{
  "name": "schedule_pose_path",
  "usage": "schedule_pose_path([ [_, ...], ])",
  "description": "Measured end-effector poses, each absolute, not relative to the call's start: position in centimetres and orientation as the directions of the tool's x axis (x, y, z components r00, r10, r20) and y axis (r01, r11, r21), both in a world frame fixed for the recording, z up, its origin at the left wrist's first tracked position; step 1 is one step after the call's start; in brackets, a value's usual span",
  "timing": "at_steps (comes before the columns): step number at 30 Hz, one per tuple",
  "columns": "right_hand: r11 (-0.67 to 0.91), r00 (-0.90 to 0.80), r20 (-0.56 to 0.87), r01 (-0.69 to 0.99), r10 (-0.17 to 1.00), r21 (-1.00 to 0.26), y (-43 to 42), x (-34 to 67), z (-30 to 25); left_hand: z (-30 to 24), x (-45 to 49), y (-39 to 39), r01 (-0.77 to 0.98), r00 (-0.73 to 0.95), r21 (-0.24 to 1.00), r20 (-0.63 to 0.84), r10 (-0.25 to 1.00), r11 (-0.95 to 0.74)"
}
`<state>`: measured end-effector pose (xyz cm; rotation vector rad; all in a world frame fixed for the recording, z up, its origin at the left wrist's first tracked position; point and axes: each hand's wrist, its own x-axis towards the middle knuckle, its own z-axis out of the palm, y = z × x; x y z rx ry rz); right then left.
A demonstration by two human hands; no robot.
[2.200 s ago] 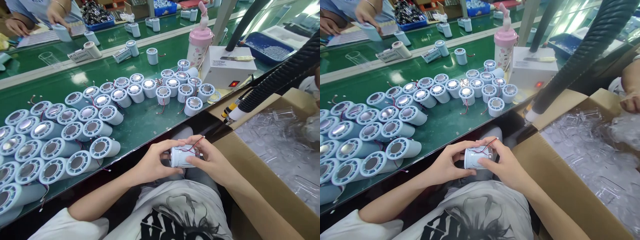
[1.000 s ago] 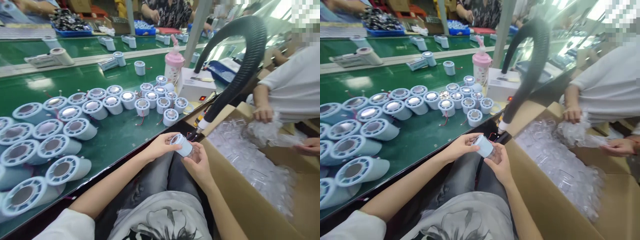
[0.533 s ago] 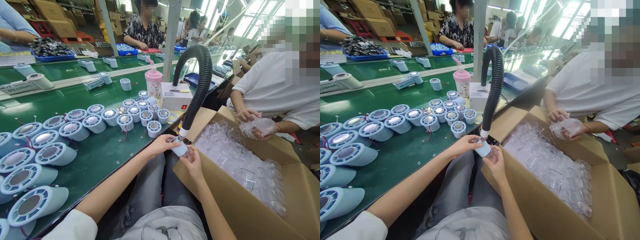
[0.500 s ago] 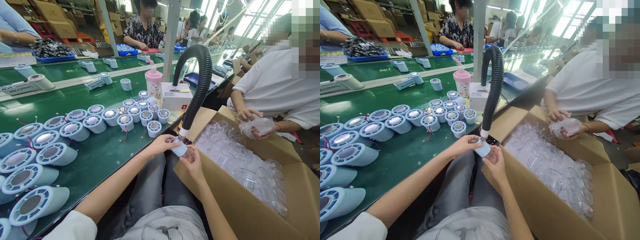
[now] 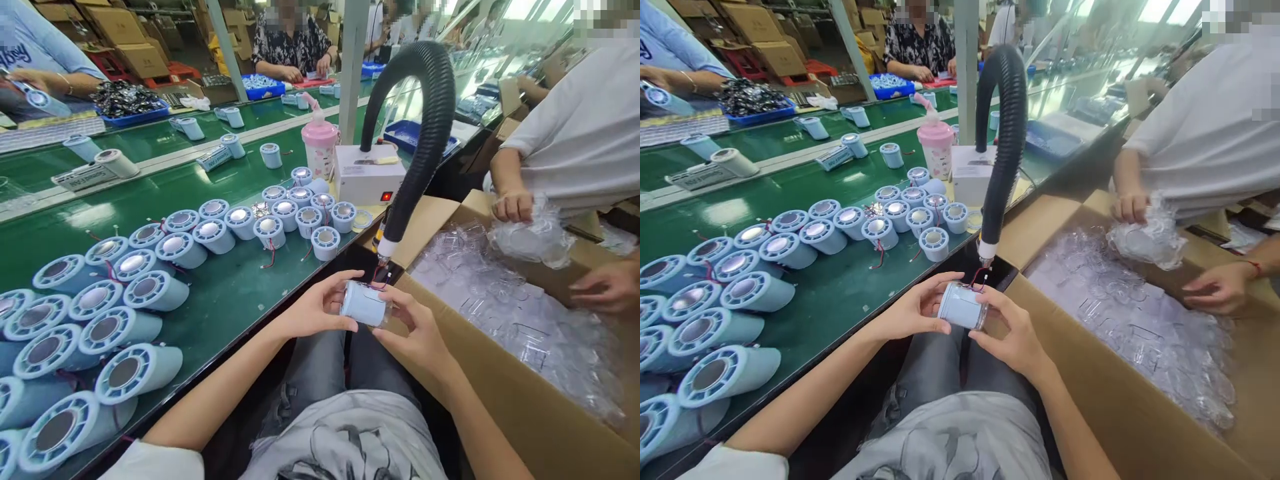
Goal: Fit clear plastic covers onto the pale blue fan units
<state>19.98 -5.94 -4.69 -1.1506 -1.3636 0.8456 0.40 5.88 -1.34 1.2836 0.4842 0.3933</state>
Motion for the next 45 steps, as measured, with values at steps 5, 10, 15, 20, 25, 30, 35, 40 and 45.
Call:
schedule_pose_path([
  [5, 0.314, -0.100, 0.297, 0.270, 0.950, -0.910, -7.5, 19.0, -2.5, -0.3, -3.0, 2.9, -0.032, 0.829, 0.992, -0.041, 0.557, 0.121],
  [10, 0.225, -0.172, 0.186, 0.250, 0.967, -0.942, -8.1, 18.1, -1.3, 0.6, -5.0, 1.3, -0.045, 0.803, 0.999, 0.035, 0.595, 0.002],
  [15, 0.155, -0.204, 0.122, 0.151, 0.971, -0.976, -8.3, 17.7, -0.3, 1.4, -5.8, 0.8, -0.065, 0.803, 0.992, 0.114, 0.585, -0.105],
  [20, 0.013, -0.227, 0.001, 0.049, 0.974, -0.999, -8.3, 17.6, 0.6, 1.9, -6.0, 0.7, -0.053, 0.811, 0.984, 0.142, 0.568, -0.170],
  [25, -0.166, -0.267, -0.139, -0.081, 0.954, -0.983, -8.1, 17.5, 0.8, 1.8, -6.2, 0.6, -0.047, 0.811, 0.981, 0.148, 0.567, -0.189],
  [30, -0.292, -0.260, -0.238, -0.196, 0.936, -0.936, -7.9, 17.1, 0.7, 1.9, -6.4, 0.5, 0.005, 0.813, 0.977, 0.119, 0.570, -0.212],
  [35, -0.404, -0.294, -0.316, -0.322, 0.902, -0.856, -7.7, 16.6, 0.3, 1.9, -6.5, 0.4, 0.009, 0.809, 0.973, 0.127, 0.574, -0.229],
  [40, -0.514, -0.324, -0.415, -0.338, 0.850, -0.789, -7.5, 16.3, 0.1, 1.9, -6.6, 0.3, -0.005, 0.816, 0.974, 0.136, 0.562, -0.228],
  [45, -0.586, -0.366, -0.468, -0.364, 0.804, -0.724, -7.3, 15.9, 0.4, 1.7, -6.6, 0.3, -0.029, 0.815, 0.980, 0.138, 0.562, -0.199],
])
